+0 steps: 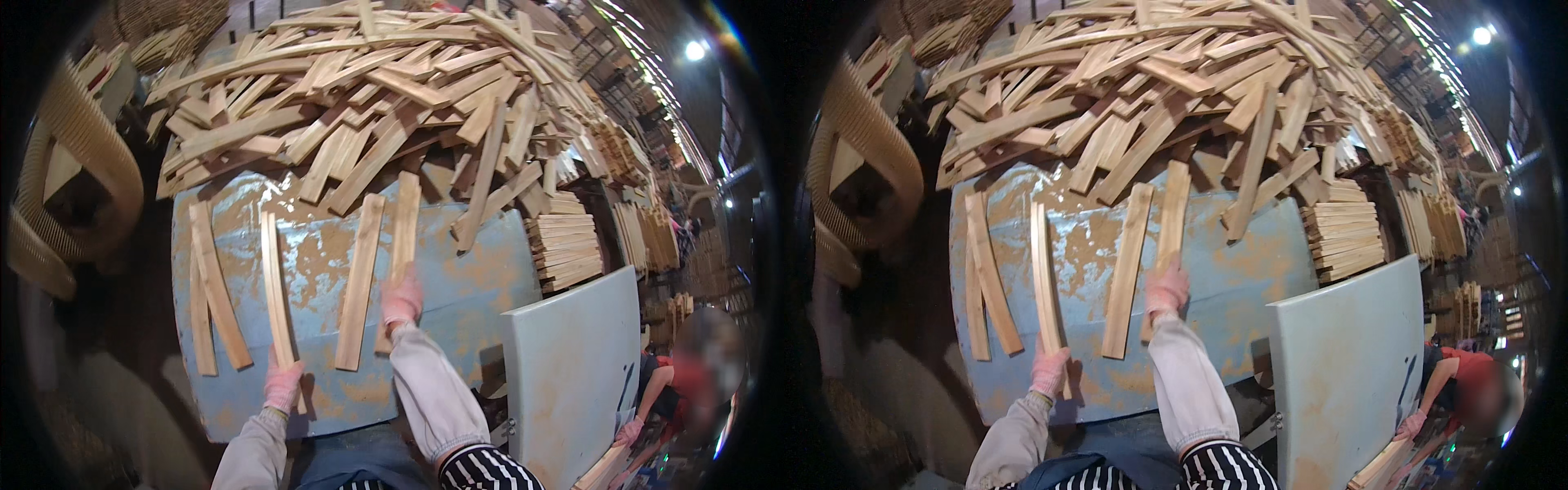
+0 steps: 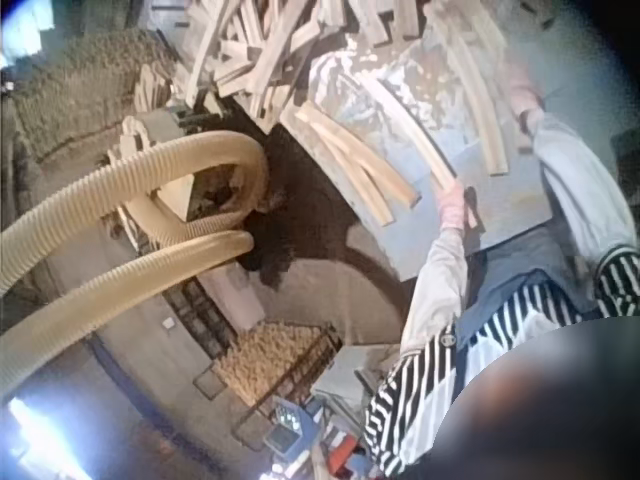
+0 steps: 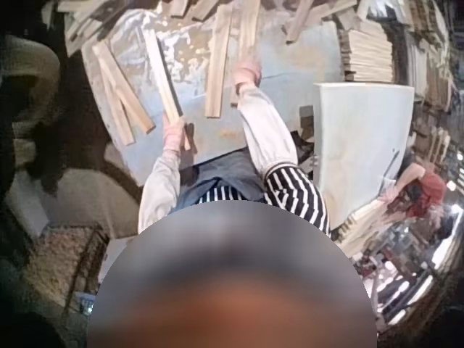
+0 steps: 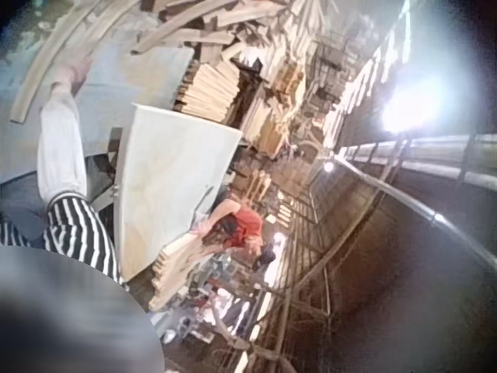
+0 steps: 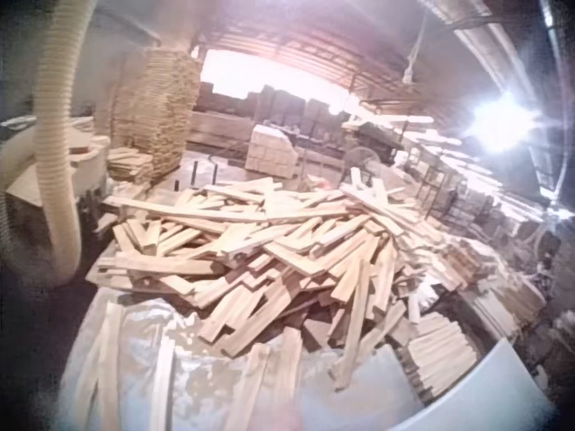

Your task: The person gathers loose wooden planks from a large pile on a metal table and arranges them into neat, aligned stacks. They repeatedly pick up individual pieces or small groups, align them, and place them into a growing stack, occasionally handing a completed bundle to a coworker.

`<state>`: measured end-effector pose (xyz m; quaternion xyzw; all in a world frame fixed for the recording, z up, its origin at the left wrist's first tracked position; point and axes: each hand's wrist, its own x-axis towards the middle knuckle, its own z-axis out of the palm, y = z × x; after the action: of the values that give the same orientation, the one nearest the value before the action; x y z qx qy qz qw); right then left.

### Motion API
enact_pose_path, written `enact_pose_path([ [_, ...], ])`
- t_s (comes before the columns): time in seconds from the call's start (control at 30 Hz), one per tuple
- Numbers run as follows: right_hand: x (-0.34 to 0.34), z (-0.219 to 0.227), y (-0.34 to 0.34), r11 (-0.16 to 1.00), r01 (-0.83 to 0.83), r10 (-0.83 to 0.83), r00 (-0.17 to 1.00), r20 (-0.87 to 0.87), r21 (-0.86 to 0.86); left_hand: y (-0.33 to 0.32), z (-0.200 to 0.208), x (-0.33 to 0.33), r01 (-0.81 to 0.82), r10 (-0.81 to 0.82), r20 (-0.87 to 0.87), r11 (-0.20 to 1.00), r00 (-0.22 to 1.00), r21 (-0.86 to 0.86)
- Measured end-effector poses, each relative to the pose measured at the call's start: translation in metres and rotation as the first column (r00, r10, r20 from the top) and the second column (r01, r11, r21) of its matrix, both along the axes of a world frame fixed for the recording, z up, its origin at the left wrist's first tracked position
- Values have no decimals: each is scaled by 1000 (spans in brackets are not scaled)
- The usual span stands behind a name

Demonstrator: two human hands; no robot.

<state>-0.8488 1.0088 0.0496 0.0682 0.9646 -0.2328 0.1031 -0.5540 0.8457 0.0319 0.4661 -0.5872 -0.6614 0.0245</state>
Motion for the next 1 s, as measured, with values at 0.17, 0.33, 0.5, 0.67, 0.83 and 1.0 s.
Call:
enact_pose_path([
  [0.17,76,-16,-56,961,51,-46,999,-26,272,12,1,12,-34,33,15,999,999,40],
  [0.33,61,13,-63,979,-11,-18,990,143,203,25,-18,43,-21,32,-70,988,997,153],
  [0.5,65,42,-83,992,35,-62,973,222,123,19,-25,48,-59,86,-190,988,978,145],
  [0.67,87,11,-95,979,28,-44,996,79,201,15,17,54,49,-47,-43,998,998,46],
  [0.83,79,17,-90,992,31,-64,956,285,121,10,6,59,-36,61,-144,985,988,171],
  [1.0,88,15,-57,951,21,35,984,174,-309,7,18,63,26,-22,-88,999,996,44],
])
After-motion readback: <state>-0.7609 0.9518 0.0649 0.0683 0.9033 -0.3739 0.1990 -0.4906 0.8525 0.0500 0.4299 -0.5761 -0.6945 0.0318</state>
